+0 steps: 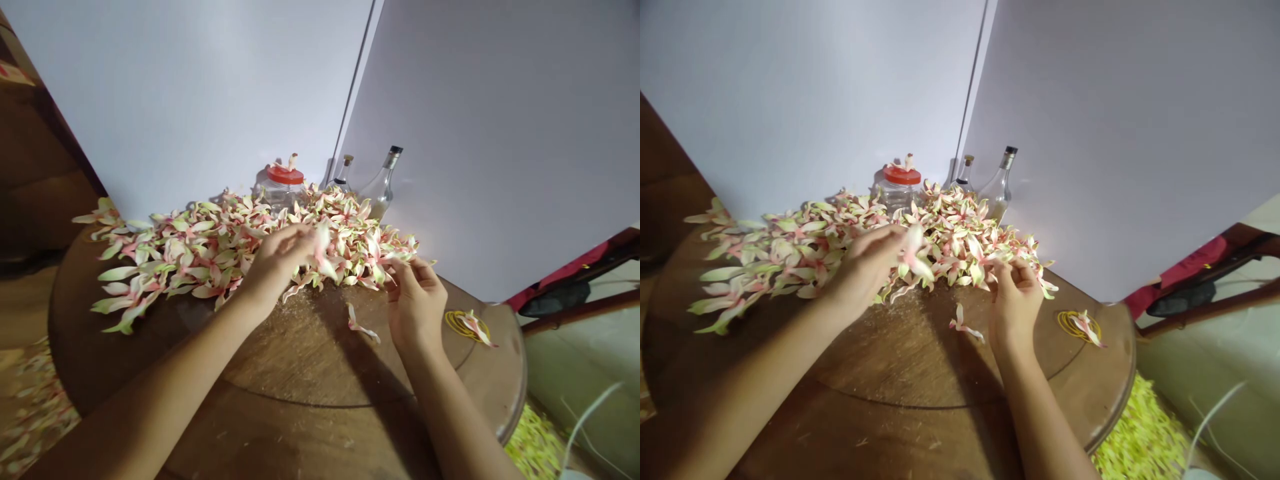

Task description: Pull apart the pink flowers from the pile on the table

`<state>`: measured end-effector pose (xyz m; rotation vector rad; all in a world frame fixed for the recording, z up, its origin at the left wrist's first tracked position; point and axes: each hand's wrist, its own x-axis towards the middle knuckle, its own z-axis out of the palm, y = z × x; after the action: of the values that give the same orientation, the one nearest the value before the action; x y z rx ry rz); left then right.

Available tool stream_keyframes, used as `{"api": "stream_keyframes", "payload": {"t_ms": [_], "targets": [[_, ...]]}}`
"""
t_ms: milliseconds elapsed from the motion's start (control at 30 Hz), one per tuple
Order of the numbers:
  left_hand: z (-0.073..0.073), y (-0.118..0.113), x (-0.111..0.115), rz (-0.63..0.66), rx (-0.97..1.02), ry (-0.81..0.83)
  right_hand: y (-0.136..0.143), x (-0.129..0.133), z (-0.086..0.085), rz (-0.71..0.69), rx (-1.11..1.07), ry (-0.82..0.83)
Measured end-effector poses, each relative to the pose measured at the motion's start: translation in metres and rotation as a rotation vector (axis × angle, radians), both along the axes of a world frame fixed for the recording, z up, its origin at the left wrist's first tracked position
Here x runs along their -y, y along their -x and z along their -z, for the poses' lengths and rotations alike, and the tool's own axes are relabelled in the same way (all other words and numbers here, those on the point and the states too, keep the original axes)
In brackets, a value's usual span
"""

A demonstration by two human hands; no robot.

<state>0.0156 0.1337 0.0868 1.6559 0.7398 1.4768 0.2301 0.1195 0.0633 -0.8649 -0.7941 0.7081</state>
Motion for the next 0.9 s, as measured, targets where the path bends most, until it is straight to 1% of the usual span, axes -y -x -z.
{"api": "stream_keyframes", "payload": {"t_ms": [33, 100, 167, 200, 233, 267, 333, 500, 667, 900], "targets": [[0.000, -0.003, 0.004, -0.006, -0.083, -0.069, 0.001, 0.002, 0.000, 0.005, 0.054, -0.001], [0.001, -0.009, 0.010, -0.133, -0.231, -0.287, 0.007, 0.008, 0.000, -0.001, 0.184, 0.012], [0.005, -0.016, 0.012, -0.255, -0.366, -0.522, 0.015, 0.016, 0.000, -0.034, 0.311, 0.015], [0.007, -0.018, 0.012, -0.269, -0.422, -0.600, 0.020, 0.020, 0.000, -0.066, 0.360, 0.004], [0.009, -0.021, 0.012, -0.258, -0.465, -0.636, 0.024, 0.023, 0.000, -0.105, 0.402, -0.009], [0.010, -0.022, 0.012, -0.238, -0.487, -0.640, 0.027, 0.026, 0.000, -0.144, 0.435, -0.024], [0.012, -0.024, 0.012, -0.218, -0.469, -0.598, 0.030, 0.029, 0.000, -0.210, 0.483, -0.043], [0.009, -0.020, 0.013, -0.226, -0.393, -0.522, 0.028, 0.027, -0.001, -0.298, 0.508, -0.031], [0.007, -0.017, 0.013, -0.220, -0.356, -0.483, 0.026, 0.024, -0.002, -0.386, 0.436, 0.005], [0.005, -0.016, 0.011, -0.171, -0.377, -0.450, 0.023, 0.019, 0.005, -0.480, 0.305, 0.030]]}}
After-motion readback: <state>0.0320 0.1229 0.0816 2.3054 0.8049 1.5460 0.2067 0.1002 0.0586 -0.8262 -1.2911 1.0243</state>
